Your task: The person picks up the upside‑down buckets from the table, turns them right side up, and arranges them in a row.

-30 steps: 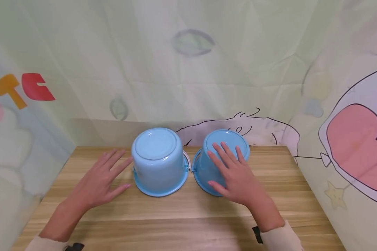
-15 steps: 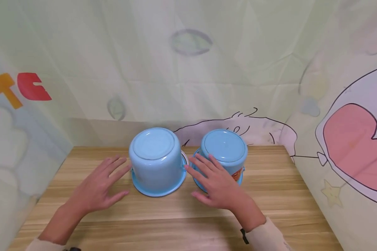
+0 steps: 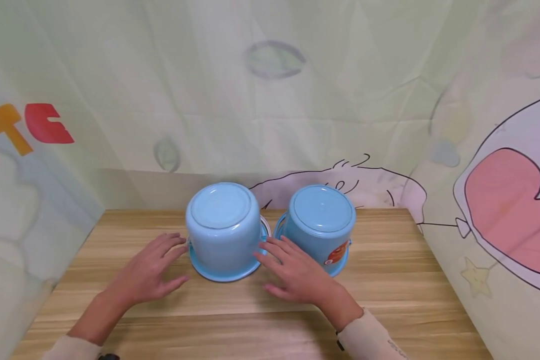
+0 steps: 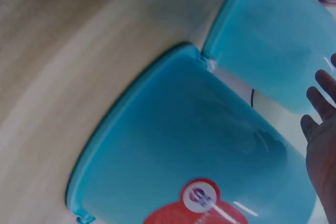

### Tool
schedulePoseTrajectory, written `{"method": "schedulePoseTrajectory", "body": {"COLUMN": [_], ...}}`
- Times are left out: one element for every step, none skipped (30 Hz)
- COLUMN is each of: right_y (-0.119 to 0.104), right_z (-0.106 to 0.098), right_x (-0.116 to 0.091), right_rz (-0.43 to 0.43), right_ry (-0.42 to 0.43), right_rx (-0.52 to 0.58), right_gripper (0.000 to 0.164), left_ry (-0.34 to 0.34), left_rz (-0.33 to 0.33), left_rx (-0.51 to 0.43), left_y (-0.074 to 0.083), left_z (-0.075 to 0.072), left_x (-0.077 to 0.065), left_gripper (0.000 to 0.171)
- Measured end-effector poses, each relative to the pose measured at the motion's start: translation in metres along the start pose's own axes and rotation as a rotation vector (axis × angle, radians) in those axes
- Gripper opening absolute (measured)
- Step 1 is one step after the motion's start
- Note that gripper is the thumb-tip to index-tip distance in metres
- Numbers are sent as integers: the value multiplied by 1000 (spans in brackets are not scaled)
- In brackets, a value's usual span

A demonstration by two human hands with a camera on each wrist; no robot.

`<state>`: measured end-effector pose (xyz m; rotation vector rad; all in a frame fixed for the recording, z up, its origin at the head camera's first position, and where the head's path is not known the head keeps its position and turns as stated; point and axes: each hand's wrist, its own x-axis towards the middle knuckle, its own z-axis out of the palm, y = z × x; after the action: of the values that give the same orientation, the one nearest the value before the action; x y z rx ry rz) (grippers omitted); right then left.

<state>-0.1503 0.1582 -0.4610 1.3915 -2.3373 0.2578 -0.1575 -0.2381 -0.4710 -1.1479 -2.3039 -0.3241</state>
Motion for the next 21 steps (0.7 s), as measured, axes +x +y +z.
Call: {"method": "schedulePoseTrajectory", "body": {"right_y": [0, 0, 0, 1, 1, 1, 1, 2, 2, 2, 3, 3, 4, 4, 5, 5, 5, 6, 6, 6, 6], "right_z": [3, 5, 7, 9, 12, 14, 15, 17, 18, 19, 20, 21, 22, 23, 24, 25, 27, 28, 30, 31, 32], "right_x": [0, -1, -1, -1, -1, -1, 0, 0, 0, 1, 1, 1, 2, 3, 3, 3, 4, 4, 4, 4, 4], "right_rz": [1, 3, 2, 2, 1, 1, 0, 1, 0, 2, 4, 9, 13, 19, 25, 34, 43, 51, 57, 59, 60], "right_ry": [-9, -21, -35, -50, -70, -90, -111, -135, -157, -177, -198, -214, -226, -240, -252, -265, -280, -292, -306, -318, -327], "right_rx": [8, 13, 14, 17, 15, 11, 9, 4, -2, -6, -12, -15, -13, -17, -18, -21, -23, -24, -27, -31, -39], "right_gripper": [79, 78, 77, 75, 72, 70, 68, 66, 64, 62, 61, 60, 59, 59, 58, 58, 58, 59, 59, 59, 60], "left_ry": [-9, -19, -31, -45, -60, -73, -86, -99, -109, -117, -124, -130, -136, -142, -145, -148, -150, -152, -152, -151, -150], "left_rz": [-4, -8, -13, -19, -25, -32, -40, -46, -52, -59, -63, -67, -71, -74, -76, -77, -77, -75, -72, -66, -59], "left_rx": [3, 8, 13, 21, 27, 32, 35, 40, 42, 41, 39, 36, 37, 37, 35, 36, 35, 35, 35, 34, 34], "left_y": [0, -1, -1, -1, -1, -1, -1, 0, 0, 0, 0, 0, 0, 0, 0, -1, -1, -1, -2, -2, -3], "left_z": [2, 4, 5, 6, 8, 8, 9, 10, 10, 11, 11, 12, 12, 13, 13, 13, 14, 15, 16, 17, 18], "left_x": [-1, -2, -3, -4, -5, -5, -5, -5, -5, -5, -4, -4, -4, -4, -3, -3, -3, -3, -3, -3, -3], "left_gripper": [57, 57, 58, 59, 60, 61, 62, 63, 63, 64, 64, 64, 64, 64, 64, 64, 64, 64, 64, 64, 64]}}
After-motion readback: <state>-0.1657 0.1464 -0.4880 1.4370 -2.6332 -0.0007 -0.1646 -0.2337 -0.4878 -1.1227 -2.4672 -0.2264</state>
